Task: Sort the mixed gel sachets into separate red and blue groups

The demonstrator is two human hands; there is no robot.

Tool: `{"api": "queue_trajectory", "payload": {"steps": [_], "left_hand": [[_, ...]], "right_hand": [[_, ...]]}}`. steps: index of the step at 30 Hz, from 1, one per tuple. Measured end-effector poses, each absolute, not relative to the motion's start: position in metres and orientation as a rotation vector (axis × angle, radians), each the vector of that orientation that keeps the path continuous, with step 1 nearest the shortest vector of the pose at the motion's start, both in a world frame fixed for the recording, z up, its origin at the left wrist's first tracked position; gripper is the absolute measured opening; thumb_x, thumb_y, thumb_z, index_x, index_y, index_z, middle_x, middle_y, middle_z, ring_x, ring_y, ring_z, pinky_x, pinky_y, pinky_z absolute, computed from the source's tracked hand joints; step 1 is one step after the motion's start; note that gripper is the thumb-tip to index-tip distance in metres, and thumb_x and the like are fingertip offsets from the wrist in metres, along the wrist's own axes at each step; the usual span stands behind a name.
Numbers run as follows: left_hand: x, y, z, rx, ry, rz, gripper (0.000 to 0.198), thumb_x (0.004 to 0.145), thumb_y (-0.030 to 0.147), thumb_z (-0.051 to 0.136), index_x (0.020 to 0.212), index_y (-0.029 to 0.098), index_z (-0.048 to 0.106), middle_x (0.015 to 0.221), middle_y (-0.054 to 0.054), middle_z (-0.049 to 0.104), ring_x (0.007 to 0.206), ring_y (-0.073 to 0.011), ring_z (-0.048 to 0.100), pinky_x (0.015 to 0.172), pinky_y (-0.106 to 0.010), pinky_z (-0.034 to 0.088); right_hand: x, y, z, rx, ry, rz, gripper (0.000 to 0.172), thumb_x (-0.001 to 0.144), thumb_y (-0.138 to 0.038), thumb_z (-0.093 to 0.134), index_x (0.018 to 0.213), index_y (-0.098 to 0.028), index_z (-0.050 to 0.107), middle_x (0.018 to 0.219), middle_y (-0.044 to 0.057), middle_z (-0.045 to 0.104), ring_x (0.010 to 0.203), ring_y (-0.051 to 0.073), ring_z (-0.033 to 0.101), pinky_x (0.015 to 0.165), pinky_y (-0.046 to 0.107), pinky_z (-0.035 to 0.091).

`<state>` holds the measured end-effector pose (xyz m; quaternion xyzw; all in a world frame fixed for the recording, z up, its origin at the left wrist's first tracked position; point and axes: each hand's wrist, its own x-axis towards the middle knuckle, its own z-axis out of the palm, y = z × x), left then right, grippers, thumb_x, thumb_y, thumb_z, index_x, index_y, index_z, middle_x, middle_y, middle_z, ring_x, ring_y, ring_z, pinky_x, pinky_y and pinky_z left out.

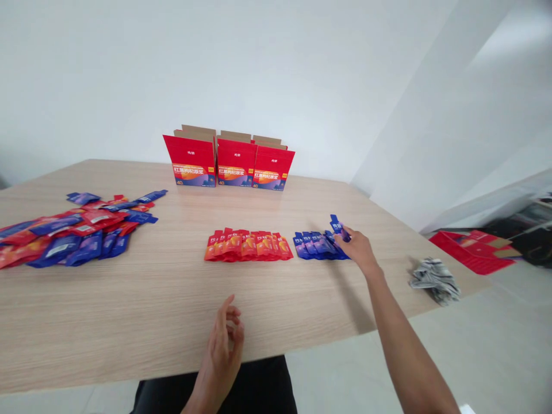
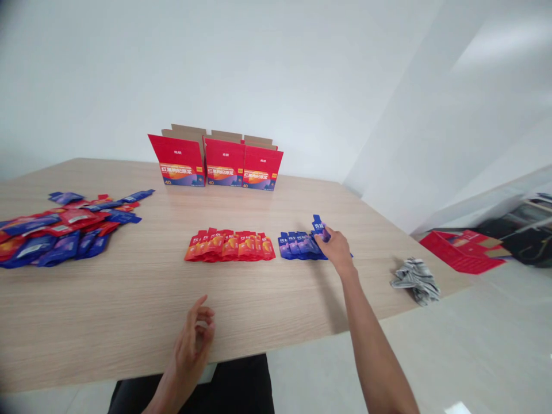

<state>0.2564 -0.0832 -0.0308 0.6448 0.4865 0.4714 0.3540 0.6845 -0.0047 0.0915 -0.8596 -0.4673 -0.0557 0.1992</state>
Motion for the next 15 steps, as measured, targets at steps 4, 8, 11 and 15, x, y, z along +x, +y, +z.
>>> {"api": "queue_trajectory", "payload": {"steps": [4,8,11,15], "left_hand": [[0.257,-0.085,-0.032,1.722,1.252,1.123,0.054,0.105,0.045,0.044,0.152,0.018,0.046,0.106,-0.01,0.067,0.08,-0.0203,0.067,0.076,-0.037,0.061],[0.255,-0.086,-0.033,1.75,1.24,1.123,0.052,0.106,0.042,0.04,0.153,0.02,0.043,0.102,-0.008,0.066,0.074,-0.0182,0.064,0.076,-0.035,0.06],[0.254,-0.085,-0.035,1.761,1.232,1.121,0.051,0.106,0.04,0.041,0.154,0.021,0.042,0.099,-0.006,0.066,0.072,-0.0167,0.063,0.076,-0.033,0.059],[0.251,-0.084,-0.038,1.775,1.204,1.075,0.05,0.106,0.039,0.042,0.153,0.022,0.042,0.098,-0.005,0.067,0.072,-0.0167,0.064,0.075,-0.033,0.06]], "right_hand": [[0.69,0.024,0.084,-2.652,-1.425,0.01,0.051,0.099,-0.043,0.056,0.139,-0.015,0.07,0.132,0.017,0.073,0.125,0.032,0.067,0.105,0.036,0.05],[0.691,0.038,0.07,-2.766,-1.358,0.059,0.054,0.097,-0.046,0.059,0.137,-0.013,0.071,0.135,0.02,0.071,0.127,0.036,0.067,0.104,0.041,0.051],[0.692,0.043,0.064,-2.851,-1.286,0.08,0.056,0.094,-0.049,0.061,0.137,-0.014,0.071,0.137,0.021,0.07,0.129,0.039,0.065,0.104,0.047,0.051],[0.692,0.044,0.064,-2.922,-1.249,0.084,0.056,0.096,-0.053,0.06,0.137,-0.016,0.071,0.142,0.02,0.067,0.135,0.042,0.06,0.109,0.053,0.047]]}}
